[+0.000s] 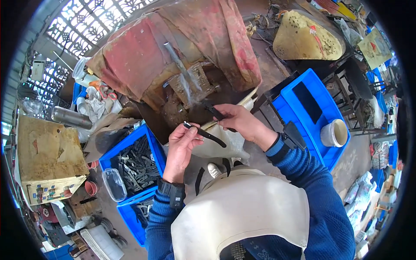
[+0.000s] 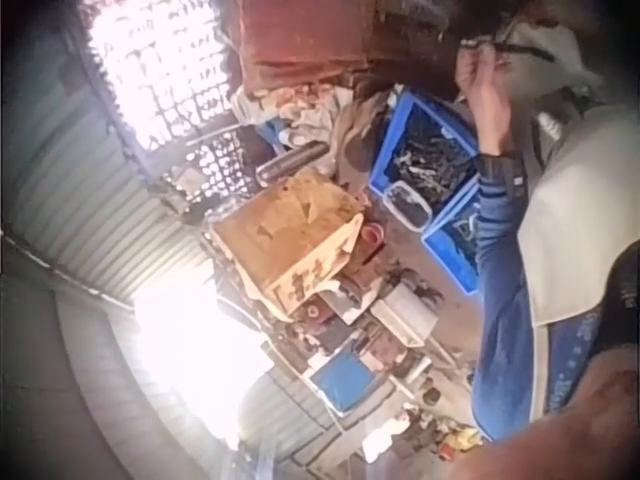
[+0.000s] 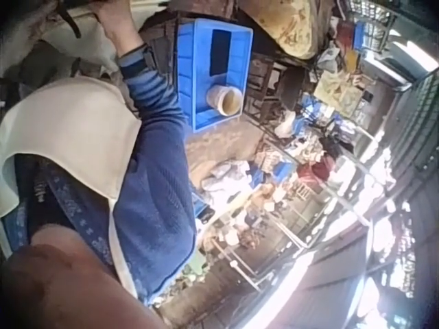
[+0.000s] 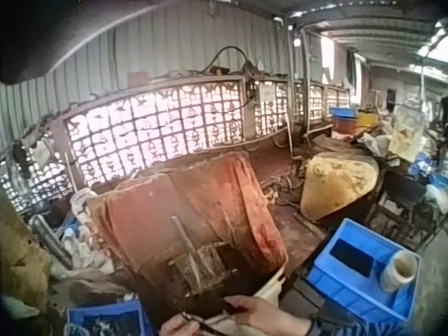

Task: The person picks up metal pieces from a blue bin, holds them against a rotating grinding wheel while water flows over them, and then places the finished pieces into a separate blue bin.

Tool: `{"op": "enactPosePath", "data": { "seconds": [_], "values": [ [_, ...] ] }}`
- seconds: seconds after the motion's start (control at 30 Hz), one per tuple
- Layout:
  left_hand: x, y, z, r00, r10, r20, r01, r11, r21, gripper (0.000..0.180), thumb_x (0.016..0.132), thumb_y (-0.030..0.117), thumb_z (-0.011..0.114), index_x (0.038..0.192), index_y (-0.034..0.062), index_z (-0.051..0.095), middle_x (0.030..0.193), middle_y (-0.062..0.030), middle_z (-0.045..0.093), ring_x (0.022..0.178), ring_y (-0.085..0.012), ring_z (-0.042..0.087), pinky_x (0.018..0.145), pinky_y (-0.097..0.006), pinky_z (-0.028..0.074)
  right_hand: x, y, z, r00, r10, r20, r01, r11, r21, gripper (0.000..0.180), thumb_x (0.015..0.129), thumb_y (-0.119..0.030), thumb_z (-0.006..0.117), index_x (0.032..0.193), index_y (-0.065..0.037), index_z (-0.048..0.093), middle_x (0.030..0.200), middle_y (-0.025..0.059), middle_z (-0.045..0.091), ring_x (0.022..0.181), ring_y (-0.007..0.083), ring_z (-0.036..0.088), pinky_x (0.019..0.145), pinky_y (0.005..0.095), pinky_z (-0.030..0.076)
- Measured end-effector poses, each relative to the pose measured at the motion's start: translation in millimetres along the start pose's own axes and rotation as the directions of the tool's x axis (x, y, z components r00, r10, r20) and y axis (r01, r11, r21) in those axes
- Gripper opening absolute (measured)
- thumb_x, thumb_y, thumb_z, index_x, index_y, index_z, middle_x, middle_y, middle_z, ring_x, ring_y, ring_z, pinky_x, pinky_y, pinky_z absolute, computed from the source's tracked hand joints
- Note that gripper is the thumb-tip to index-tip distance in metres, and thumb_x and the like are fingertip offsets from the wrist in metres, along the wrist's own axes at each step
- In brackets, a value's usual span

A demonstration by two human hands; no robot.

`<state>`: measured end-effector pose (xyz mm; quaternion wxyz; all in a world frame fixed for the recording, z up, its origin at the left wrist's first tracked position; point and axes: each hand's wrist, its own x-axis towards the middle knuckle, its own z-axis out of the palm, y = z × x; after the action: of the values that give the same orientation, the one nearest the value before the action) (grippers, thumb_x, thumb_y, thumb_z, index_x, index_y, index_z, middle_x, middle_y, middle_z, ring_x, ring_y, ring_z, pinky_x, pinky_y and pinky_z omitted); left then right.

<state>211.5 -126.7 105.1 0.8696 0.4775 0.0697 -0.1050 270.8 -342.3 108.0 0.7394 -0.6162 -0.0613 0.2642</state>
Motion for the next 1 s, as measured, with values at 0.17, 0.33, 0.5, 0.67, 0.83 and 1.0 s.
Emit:
{"op": "enactPosePath", "data": {
  "seconds": [0.17,0.33,0.5,0.67,0.83,1.0],
  "values": [
    [-8.1,-0.6,-6.3,1.000,-0.004,-0.019,0.003,1.000,-0.014,0.015,0.094,0.012,0.062,0.105,0.0037,0.066,0.091,-0.0020,0.066,0.079,-0.0111,0.065,0.068,-0.025,0.055,-8.8,-12.2,13.5,0.996,0.087,-0.012,-0.087,0.996,0.002,0.041,0.085,-0.007,0.067,0.123,0.000,0.058,0.091,-0.0002,0.063,0.073,0.0065,0.051,0.062,0.0224,0.041],
    [-15.2,-4.8,-15.7,0.999,0.003,-0.036,-0.004,0.999,-0.042,0.013,0.093,0.011,0.063,0.104,0.0044,0.065,0.092,-0.0021,0.066,0.080,-0.0111,0.065,0.068,-0.025,0.055,-15.4,-7.3,35.1,0.998,0.058,0.030,-0.052,0.985,-0.163,0.023,0.085,-0.015,0.071,0.102,-0.001,0.063,0.076,-0.0032,0.059,0.062,0.0055,0.048,0.054,0.0235,0.039],
    [-11.5,-11.8,-11.4,1.000,-0.002,0.012,0.002,1.000,-0.016,0.014,0.093,0.010,0.063,0.106,0.0058,0.065,0.093,-0.0025,0.067,0.079,-0.0110,0.065,0.069,-0.025,0.054,-7.2,30.2,38.5,0.967,-0.246,0.059,0.245,0.846,-0.473,0.019,0.084,-0.018,0.073,0.086,-0.002,0.064,0.072,-0.0031,0.057,0.063,0.0041,0.046,0.053,0.0245,0.038],
    [-18.9,-0.8,-15.4,0.961,0.061,-0.269,-0.018,0.987,0.162,0.022,0.094,0.021,0.062,0.112,0.0081,0.063,0.095,-0.0038,0.067,0.082,-0.0099,0.063,0.070,-0.023,0.051,-0.5,8.7,-7.3,0.952,-0.172,-0.252,0.030,0.874,-0.485,0.017,0.086,-0.016,0.071,0.086,0.000,0.064,0.073,-0.0031,0.058,0.070,0.0037,0.047,0.057,0.0260,0.042],
    [-20.7,7.3,-76.2,0.887,0.164,-0.433,-0.100,0.981,0.166,0.021,0.095,0.020,0.062,0.111,0.0070,0.062,0.094,-0.0033,0.066,0.078,-0.0094,0.061,0.068,-0.022,0.049,-11.5,38.7,-221.0,0.608,-0.304,-0.734,-0.105,0.885,-0.453,0.008,0.085,-0.012,0.067,0.082,-0.005,0.064,0.069,-0.0036,0.055,0.059,0.0063,0.045,0.050,0.0269,0.035],
    [-71.8,0.3,-163.6,0.675,0.250,-0.694,-0.145,0.967,0.207,0.018,0.094,0.018,0.062,0.107,0.0056,0.064,0.088,-0.0052,0.067,0.072,-0.0102,0.061,0.062,-0.023,0.050,-31.6,83.2,-318.2,0.634,0.025,-0.773,-0.309,0.925,-0.223,0.016,0.080,-0.019,0.070,0.083,-0.003,0.069,0.067,0.0019,0.060,0.058,0.0112,0.051,0.051,0.0321,0.040]
  ]
}}
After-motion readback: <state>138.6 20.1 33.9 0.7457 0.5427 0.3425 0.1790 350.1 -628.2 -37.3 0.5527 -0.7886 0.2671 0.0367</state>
